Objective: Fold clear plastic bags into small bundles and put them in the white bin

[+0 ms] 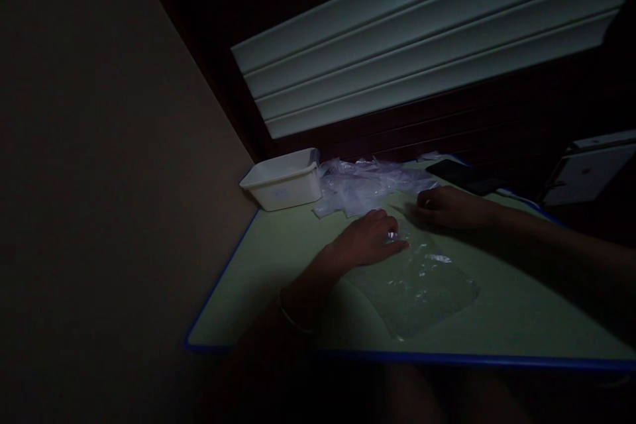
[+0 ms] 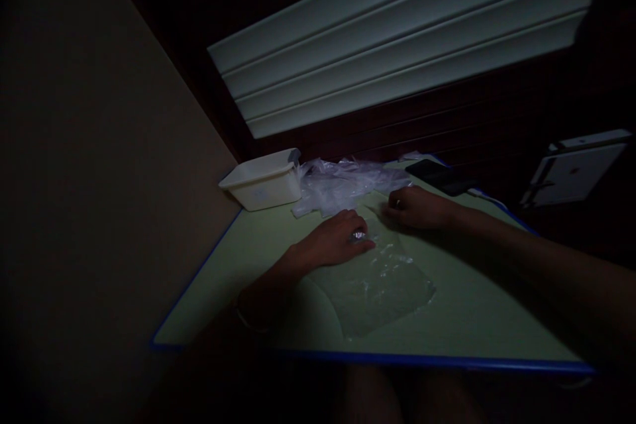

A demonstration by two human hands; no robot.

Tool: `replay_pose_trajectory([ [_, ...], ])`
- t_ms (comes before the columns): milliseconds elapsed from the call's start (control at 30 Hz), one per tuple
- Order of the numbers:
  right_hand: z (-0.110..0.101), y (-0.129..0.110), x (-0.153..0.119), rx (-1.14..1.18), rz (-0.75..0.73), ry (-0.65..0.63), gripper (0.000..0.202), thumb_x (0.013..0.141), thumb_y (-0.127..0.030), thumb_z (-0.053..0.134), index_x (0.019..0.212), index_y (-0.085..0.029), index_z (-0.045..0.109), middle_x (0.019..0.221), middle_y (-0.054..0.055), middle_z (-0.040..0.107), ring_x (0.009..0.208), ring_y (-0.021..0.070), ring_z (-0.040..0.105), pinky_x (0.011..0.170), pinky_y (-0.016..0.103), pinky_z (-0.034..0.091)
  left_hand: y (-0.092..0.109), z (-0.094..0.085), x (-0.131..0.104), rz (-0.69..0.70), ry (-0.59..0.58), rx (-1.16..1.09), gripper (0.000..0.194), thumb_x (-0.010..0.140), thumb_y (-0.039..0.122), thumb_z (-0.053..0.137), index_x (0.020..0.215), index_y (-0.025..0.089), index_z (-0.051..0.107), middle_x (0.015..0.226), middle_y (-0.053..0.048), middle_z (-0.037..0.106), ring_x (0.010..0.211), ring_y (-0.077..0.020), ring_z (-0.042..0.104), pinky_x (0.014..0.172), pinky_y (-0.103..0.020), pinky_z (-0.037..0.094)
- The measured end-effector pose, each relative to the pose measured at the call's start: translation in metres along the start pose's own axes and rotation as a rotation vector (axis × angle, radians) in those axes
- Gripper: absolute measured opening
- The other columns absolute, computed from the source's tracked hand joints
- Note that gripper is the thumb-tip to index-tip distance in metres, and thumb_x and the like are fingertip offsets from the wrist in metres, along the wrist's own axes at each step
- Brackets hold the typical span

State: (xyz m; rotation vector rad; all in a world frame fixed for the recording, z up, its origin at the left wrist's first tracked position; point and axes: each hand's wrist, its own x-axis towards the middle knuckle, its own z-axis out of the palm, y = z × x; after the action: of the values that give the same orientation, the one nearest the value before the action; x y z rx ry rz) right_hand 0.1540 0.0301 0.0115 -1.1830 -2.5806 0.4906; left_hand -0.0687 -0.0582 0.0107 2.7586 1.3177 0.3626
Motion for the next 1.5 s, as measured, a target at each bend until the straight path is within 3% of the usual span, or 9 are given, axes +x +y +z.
replay_pose_trajectory([
  [133, -0.002, -0.003, -0.002, 0.046, 0.091, 0.176, 0.041, 0.082, -0.054, 0.055, 0.097, -0.017, 0.055, 0.072, 0.009, 0.067, 0.061, 0.0215, 0.060, 0.057, 0.031, 0.040, -0.001, 0.002, 0.002, 0.023, -0.003, -0.058, 0.025, 0.094, 0.039, 0.046, 0.096, 0.017, 0.059, 0.096, -0.006, 0.061, 0.093, -0.0186, 0.056, 0.082, -0.030, 0.045],
  [267, -0.011, -0.020, -0.010, 0.076, -0.005, 0.475, 0.032, 0.084, -0.050, 0.053, 0.086, -0.018, 0.054, 0.066, 0.004, 0.058, 0.058, 0.0172, 0.053, 0.054, 0.028, 0.037, -0.006, 0.003, 0.005, -0.022, 0.043, -0.202, 0.024, 0.094, 0.034, 0.046, 0.092, 0.016, 0.061, 0.090, -0.005, 0.063, 0.082, -0.0165, 0.058, 0.075, -0.028, 0.044],
  [433, -0.008, -0.041, -0.021, 0.299, -0.317, 0.005, 0.030, 0.087, -0.042, 0.049, 0.071, -0.017, 0.058, 0.059, -0.001, 0.051, 0.054, 0.0122, 0.047, 0.051, 0.024, 0.034, -0.021, 0.008, 0.009, -0.145, 0.151, -0.465, 0.019, 0.090, 0.031, 0.050, 0.090, 0.016, 0.062, 0.080, -0.002, 0.064, 0.074, -0.0139, 0.058, 0.069, -0.025, 0.043],
  [600, 0.003, -0.043, -0.021, 0.291, -0.390, -0.325, 0.021, 0.084, -0.032, 0.052, 0.079, -0.015, 0.062, 0.066, 0.000, 0.057, 0.058, 0.0122, 0.049, 0.054, 0.023, 0.036, -0.045, 0.011, 0.011, -0.214, 0.304, -0.550, 0.025, 0.088, 0.038, 0.054, 0.086, 0.015, 0.063, 0.079, -0.002, 0.064, 0.070, -0.0123, 0.057, 0.066, -0.024, 0.043],
  [900, -0.003, -0.049, -0.026, 0.453, -0.272, -0.474, 0.026, 0.086, -0.038, 0.052, 0.078, -0.014, 0.058, 0.064, 0.000, 0.055, 0.054, 0.0112, 0.050, 0.052, 0.023, 0.040, -0.079, 0.014, 0.008, -0.439, 0.520, -0.381, 0.008, 0.083, 0.021, 0.060, 0.086, 0.015, 0.064, 0.082, -0.003, 0.066, 0.073, -0.0139, 0.061, 0.072, -0.026, 0.048],
  [1133, 0.007, -0.050, -0.020, 0.667, -0.032, -0.374, 0.049, 0.089, -0.042, 0.051, 0.128, -0.014, 0.046, 0.070, 0.001, 0.064, 0.043, 0.0123, 0.057, 0.042, 0.024, 0.045, -0.042, -0.006, 0.005, -0.326, 0.689, -0.125, 0.021, 0.090, 0.025, 0.052, 0.107, 0.015, 0.059, 0.104, -0.009, 0.060, 0.093, -0.0167, 0.057, 0.088, -0.031, 0.045],
  [1200, 0.008, -0.048, -0.018, 0.739, 0.039, -0.365, 0.056, 0.089, -0.038, 0.052, 0.138, -0.015, 0.036, 0.072, 0.002, 0.066, 0.043, 0.0133, 0.059, 0.040, 0.024, 0.045, -0.022, -0.010, 0.005, -0.238, 0.603, -0.180, 0.021, 0.093, 0.029, 0.047, 0.106, 0.017, 0.058, 0.096, -0.006, 0.062, 0.085, -0.0145, 0.058, 0.082, -0.028, 0.046],
  [1333, 0.011, -0.044, -0.016, 0.836, 0.101, -0.388, 0.058, 0.090, -0.030, 0.051, 0.141, -0.014, 0.029, 0.069, 0.004, 0.067, 0.045, 0.0155, 0.062, 0.042, 0.025, 0.050, 0.010, -0.006, 0.003, -0.040, 0.207, -0.224, 0.024, 0.095, 0.037, 0.044, 0.098, 0.020, 0.060, 0.091, -0.003, 0.066, 0.081, -0.0150, 0.060, 0.075, -0.027, 0.046],
  [1500, 0.017, -0.039, -0.011, 0.910, 0.208, -0.259, 0.057, 0.089, -0.026, 0.048, 0.140, -0.013, 0.026, 0.073, 0.006, 0.068, 0.050, 0.0191, 0.066, 0.045, 0.030, 0.053, 0.009, 0.002, -0.002, -0.064, 0.041, 0.017, 0.042, 0.090, 0.054, 0.047, 0.106, 0.018, 0.060, 0.108, -0.009, 0.061, 0.108, -0.0245, 0.053, 0.093, -0.037, 0.043],
])
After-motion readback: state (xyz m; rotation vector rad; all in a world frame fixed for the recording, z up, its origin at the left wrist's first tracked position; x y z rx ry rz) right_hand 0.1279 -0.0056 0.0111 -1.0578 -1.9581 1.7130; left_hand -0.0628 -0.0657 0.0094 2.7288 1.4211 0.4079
